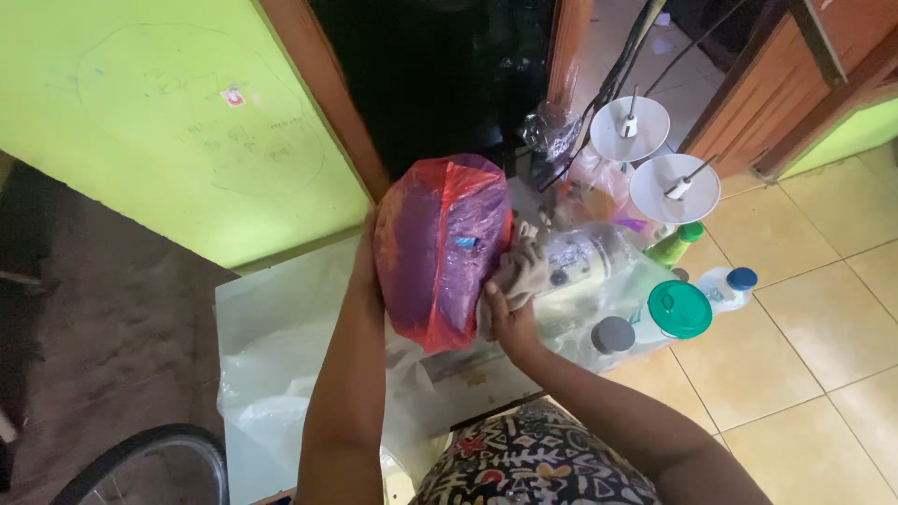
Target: Cleaning various objects including a helmet and plastic containers with a cloth.
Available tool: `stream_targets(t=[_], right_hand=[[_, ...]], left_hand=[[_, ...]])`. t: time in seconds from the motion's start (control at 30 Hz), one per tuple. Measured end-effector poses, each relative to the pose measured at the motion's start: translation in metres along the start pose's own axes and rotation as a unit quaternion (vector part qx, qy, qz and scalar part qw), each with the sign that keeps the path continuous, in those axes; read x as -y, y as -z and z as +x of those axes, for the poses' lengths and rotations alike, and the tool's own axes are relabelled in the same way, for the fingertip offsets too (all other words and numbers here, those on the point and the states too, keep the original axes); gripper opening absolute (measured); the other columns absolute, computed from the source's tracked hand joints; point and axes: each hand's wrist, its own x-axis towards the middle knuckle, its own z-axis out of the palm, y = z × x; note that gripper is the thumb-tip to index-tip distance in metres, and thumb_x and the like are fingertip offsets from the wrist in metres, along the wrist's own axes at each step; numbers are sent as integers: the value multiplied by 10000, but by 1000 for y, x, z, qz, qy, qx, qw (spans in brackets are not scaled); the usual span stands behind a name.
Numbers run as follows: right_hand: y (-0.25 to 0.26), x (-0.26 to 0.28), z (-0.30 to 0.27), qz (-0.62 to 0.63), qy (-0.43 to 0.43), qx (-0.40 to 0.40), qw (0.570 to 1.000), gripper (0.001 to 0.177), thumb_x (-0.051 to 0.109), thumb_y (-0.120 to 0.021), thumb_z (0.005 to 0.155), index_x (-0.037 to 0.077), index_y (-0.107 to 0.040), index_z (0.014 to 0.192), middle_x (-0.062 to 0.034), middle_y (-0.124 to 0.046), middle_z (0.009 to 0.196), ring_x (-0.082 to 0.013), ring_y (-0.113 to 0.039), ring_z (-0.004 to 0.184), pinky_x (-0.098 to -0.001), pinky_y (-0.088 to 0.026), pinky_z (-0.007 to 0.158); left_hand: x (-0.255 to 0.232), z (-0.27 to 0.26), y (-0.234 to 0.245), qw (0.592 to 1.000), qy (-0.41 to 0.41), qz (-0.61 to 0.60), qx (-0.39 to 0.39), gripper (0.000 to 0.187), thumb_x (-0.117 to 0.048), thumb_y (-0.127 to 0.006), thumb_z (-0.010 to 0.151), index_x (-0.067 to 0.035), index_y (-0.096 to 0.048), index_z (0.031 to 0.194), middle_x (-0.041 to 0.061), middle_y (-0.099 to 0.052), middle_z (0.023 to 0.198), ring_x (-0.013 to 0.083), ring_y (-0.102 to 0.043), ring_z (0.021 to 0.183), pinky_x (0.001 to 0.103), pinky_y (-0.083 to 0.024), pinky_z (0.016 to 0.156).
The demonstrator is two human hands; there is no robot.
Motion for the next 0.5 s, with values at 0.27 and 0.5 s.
stream_targets(t=[0.27, 0.5], right_hand=[[23, 75, 105, -30, 191, 125, 973, 716, 300, -743, 958, -7, -418, 1517, -126, -645, 1312, -228, -606, 1220, -371, -477, 1079], [10, 19, 114, 114, -8, 105, 988, 526, 285, -716, 986, -26, -579, 1388, -56, -654, 1251, -171, -601, 1138, -325, -483, 962]], left_hand=[[20, -7, 42, 985, -45, -146, 78, 679, -560, -403, 1056, -138, -404, 1589, 89, -486, 1584, 301, -474, 1440, 485, -389, 1221], [30, -13, 24, 932, -128, -327, 88, 652, -562, -409, 1051, -166, -417, 1568, 76, -478, 1583, 314, -450, 1450, 508, -351, 1235]])
